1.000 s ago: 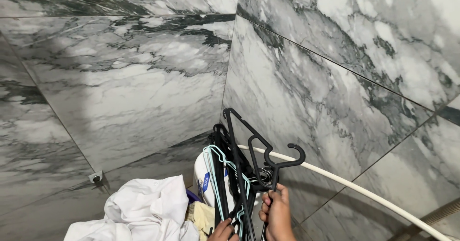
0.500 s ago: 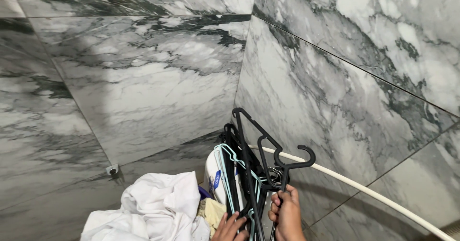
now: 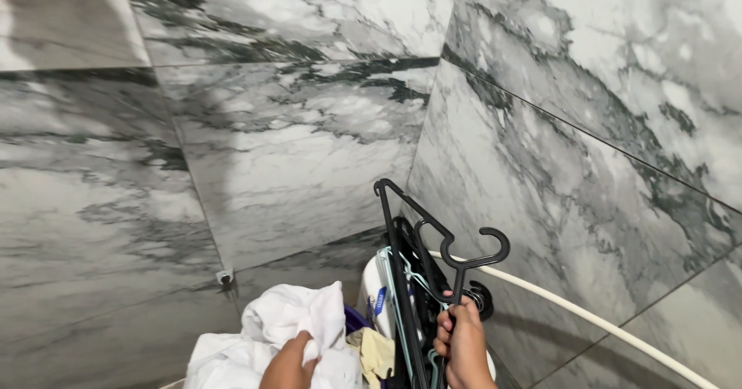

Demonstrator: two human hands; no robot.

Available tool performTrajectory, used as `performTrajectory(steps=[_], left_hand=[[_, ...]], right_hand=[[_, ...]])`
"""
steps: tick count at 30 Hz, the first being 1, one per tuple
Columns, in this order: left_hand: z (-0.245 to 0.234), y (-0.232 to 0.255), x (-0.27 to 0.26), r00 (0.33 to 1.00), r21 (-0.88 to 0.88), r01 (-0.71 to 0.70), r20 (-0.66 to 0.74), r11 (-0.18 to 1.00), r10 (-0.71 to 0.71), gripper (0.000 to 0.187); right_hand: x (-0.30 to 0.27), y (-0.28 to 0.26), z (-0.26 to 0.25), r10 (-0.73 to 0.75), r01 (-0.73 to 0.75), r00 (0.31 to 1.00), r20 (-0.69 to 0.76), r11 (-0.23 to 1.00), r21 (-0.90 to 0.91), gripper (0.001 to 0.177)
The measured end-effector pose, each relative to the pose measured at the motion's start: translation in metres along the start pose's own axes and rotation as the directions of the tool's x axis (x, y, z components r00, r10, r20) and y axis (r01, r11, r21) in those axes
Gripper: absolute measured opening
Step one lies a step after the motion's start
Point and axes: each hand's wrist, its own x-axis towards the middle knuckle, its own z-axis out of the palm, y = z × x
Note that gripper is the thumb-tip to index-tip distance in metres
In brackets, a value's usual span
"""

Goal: The person is hanging clothes and laundry from a basket on a towel rack in a bathroom.

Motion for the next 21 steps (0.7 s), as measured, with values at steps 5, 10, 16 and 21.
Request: performTrajectory(steps=[5,10,16,21], left_hand=[[-0.117,0.048,-0.016,0.989,-0.38,0.041,-0.118,0.924,-0.092,0.037],[-0.205,0.094,-0.031,0.985,-0.727,0.026,-0.099,0.686,-0.143,0.033],[-0.265,0.146,-0.032,0.962,-0.71,-0.195,-0.274,0.677,-0.01,0.032],[-0.313,0.19,-0.046,0.969,-0.745,-0.191,-0.248,0.639,0.001,0.031]], right_hand=[[-0.02,-0.004,0.039,0.012,-0.007,0.995,0.101,0.999,-0.042,0.017],[-0.04,0.001,0.084,0.02,-0.006,0.978,0.206,0.998,-0.067,0.017],[-0.071,0.001,0.145,0.008,0.029,0.944,0.331,0.994,-0.106,0.018],[-0.113,-0.024,0.199,-0.021,0.107,0.895,0.445,0.98,-0.168,0.022]])
